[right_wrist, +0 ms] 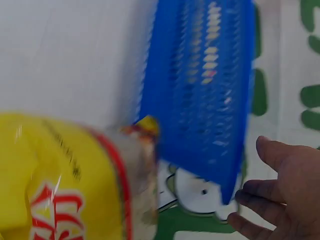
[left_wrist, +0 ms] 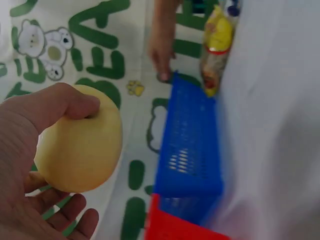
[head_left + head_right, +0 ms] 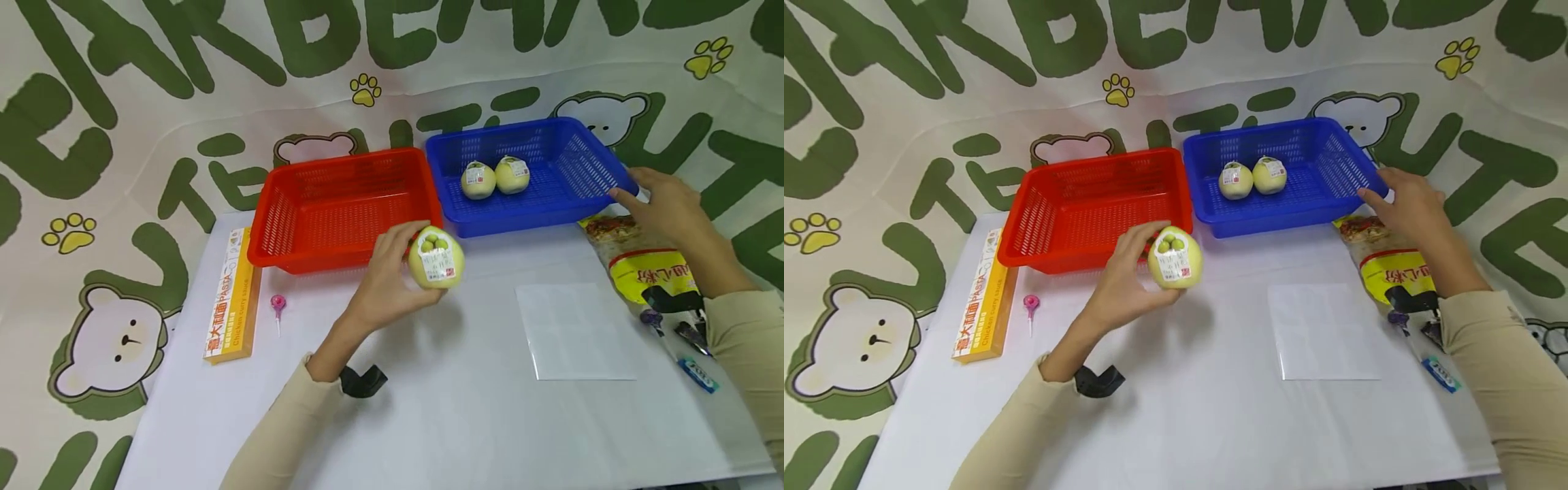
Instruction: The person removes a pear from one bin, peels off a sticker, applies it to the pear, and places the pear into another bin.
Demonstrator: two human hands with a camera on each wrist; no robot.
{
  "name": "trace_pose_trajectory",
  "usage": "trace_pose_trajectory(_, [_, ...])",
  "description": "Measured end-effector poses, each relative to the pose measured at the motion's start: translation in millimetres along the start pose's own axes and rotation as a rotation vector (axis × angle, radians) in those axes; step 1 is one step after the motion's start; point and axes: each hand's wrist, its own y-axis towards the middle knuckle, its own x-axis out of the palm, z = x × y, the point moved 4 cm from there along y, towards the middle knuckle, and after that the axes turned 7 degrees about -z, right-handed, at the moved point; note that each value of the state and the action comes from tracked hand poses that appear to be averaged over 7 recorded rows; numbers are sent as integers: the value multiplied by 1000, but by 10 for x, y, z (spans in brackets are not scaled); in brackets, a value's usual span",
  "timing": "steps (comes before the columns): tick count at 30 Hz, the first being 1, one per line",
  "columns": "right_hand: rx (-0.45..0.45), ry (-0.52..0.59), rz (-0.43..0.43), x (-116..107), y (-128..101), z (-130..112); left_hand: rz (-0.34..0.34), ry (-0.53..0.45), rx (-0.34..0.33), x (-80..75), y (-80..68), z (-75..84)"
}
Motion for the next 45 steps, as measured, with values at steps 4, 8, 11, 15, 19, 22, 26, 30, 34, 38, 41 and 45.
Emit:
trace_pose_trajectory(4, [63, 4, -72, 17, 116, 194, 14, -17, 13, -73, 422, 98])
trace_pose_trajectory(8, [77, -12, -52, 11, 114, 248, -15, -8, -8, -54, 855, 139])
trace_pose_trajectory(11, [70, -18, -20, 0, 103, 235, -53, 24, -34, -7, 1216, 160])
trace_pose_trajectory(15, [68, -2, 2, 23, 115, 202, -62, 92, -91, 69, 1703, 236])
trace_pose_trajectory(19, [70, -3, 13, 44, 131, 195, -68, 162, -159, 212, 2175, 335])
trace_pose_trajectory(22, [69, -6, 16, 43, 132, 186, -127, 277, -176, 381, 2514, 370])
trace_pose_trajectory(26, [71, -3, 21, 53, 135, 166, -238, 427, -202, 660, 2903, 266])
trace_pose_trajectory(30, [74, -11, 19, 76, 119, 174, -343, 482, -254, 967, 3180, 63])
trace_pose_trajectory(34, [78, -37, 5, 84, 88, 188, -414, 576, -265, 1265, 3331, -99])
trace_pose_trajectory(38, [75, -43, 4, 110, 98, 165, -446, 672, -256, 1469, 3399, -225])
trace_pose_trajectory(41, [79, -46, 14, 109, 110, 160, -465, 698, -260, 1594, 3448, -332])
trace_pose_trajectory(45, [86, -58, 21, 88, 126, 163, -529, 712, -297, 1743, 3504, -529])
